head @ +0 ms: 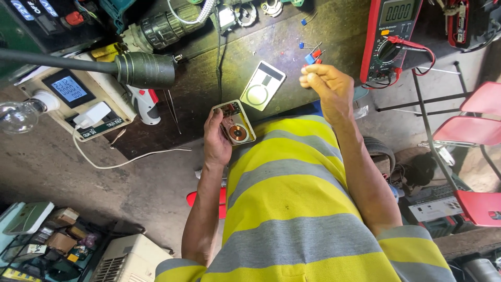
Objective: Assembling a small electronic device by fitting a circuit board and battery into a plastic casing
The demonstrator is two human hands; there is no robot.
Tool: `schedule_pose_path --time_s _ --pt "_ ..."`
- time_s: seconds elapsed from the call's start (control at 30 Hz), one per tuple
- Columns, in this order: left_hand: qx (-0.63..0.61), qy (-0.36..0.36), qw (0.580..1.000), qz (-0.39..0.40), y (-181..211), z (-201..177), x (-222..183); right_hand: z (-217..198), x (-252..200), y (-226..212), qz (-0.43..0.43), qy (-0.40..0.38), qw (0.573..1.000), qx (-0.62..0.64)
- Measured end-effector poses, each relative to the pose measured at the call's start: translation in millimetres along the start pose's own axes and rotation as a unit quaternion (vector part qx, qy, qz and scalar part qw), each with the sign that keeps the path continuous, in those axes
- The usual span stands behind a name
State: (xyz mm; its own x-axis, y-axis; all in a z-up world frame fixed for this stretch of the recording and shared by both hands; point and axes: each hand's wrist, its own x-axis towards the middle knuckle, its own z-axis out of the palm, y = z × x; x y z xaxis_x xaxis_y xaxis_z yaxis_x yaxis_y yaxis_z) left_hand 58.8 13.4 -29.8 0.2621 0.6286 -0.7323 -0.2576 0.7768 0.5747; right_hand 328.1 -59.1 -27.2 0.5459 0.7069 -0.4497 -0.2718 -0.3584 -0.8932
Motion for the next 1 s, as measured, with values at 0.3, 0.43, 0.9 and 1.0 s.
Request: schedule_pose_path --time_s 0.3,0.43,0.9,1.0 --pt "-0.148 -0.040 0.987 -0.056 36.9 46.0 -19.0 46.1 -12.4 29.0 -0.004 -0.033 0.862 -0.506" --pt "-0.158 -0.123 0.978 -0.054 13.7 13.8 -0.7 55.6 -9.7 18.1 -0.017 -0.020 0.885 -0.465" --pt "-0.295 -0.178 0.931 -0.118 6.4 32.2 3.9 22.5 -27.2 16.2 -0.056 0.055 0.859 -0.506" --pt "-0.299 -0.173 0.930 -0.125 5.5 32.7 5.8 12.9 -34.1 24.1 -0.079 0.078 0.856 -0.505"
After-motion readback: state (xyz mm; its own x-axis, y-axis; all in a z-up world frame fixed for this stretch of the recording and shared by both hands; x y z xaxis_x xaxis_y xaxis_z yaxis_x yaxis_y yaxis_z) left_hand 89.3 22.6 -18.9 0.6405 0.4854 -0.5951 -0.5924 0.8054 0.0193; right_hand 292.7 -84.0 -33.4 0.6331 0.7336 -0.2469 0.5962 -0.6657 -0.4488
